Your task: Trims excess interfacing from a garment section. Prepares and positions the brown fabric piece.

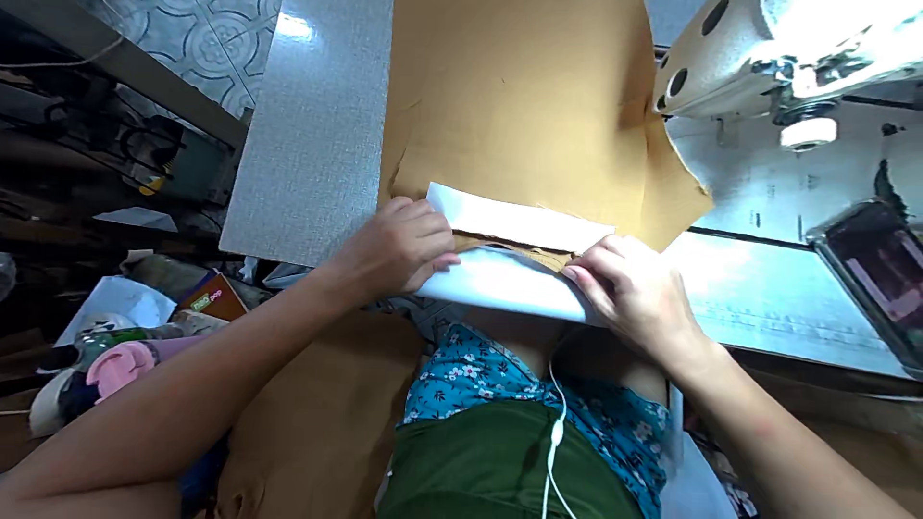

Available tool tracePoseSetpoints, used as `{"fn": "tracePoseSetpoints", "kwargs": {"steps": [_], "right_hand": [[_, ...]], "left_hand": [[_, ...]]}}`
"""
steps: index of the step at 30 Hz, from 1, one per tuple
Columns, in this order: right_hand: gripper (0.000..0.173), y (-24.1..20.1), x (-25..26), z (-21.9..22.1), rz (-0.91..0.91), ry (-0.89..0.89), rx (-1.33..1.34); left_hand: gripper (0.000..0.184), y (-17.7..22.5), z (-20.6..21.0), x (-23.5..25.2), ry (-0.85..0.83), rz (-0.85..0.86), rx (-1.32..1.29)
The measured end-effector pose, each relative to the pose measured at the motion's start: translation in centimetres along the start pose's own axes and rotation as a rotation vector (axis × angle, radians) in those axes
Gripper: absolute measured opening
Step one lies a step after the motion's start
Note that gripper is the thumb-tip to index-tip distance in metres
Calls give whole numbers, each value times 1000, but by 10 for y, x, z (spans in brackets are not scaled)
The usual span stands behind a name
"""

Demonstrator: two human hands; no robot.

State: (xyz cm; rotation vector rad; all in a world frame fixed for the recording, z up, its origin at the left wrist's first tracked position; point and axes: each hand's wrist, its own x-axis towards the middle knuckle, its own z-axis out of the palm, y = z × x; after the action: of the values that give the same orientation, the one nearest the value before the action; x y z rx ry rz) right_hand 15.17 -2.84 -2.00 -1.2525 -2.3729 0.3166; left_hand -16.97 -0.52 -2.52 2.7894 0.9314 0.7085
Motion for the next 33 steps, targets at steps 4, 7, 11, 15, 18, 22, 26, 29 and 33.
{"fn": "tracePoseSetpoints", "kwargs": {"steps": [4, 7, 11, 15, 18, 22, 26, 29, 33], "right_hand": [[18, -4, 2, 4, 109, 1, 30], [13, -7, 5, -4, 248, -64, 86], [23, -15, 15, -4, 398, -65, 14], [24, -21, 18, 21, 395, 123, -153], [13, -20, 18, 28, 302, 182, -181], [13, -14, 16, 23, 153, 169, -144], [32, -12, 5, 13, 182, 114, -139], [44, -7, 1, 4, 211, 51, -141], [49, -5, 1, -3, 226, -8, -157]], "left_hand": [[15, 0, -4, 10, -36, -143, -149], [13, -4, -6, 13, -74, -197, -241], [20, 0, -11, 21, -114, -352, -262], [15, 9, -6, 28, -93, -398, -198], [22, 13, 2, 25, -44, -411, -152], [19, 11, 9, 17, -20, -326, -106], [32, 5, 3, 8, -81, -347, -104], [37, -3, -3, 4, -127, -347, -83], [37, -4, -19, 12, -258, -356, -27]]}}
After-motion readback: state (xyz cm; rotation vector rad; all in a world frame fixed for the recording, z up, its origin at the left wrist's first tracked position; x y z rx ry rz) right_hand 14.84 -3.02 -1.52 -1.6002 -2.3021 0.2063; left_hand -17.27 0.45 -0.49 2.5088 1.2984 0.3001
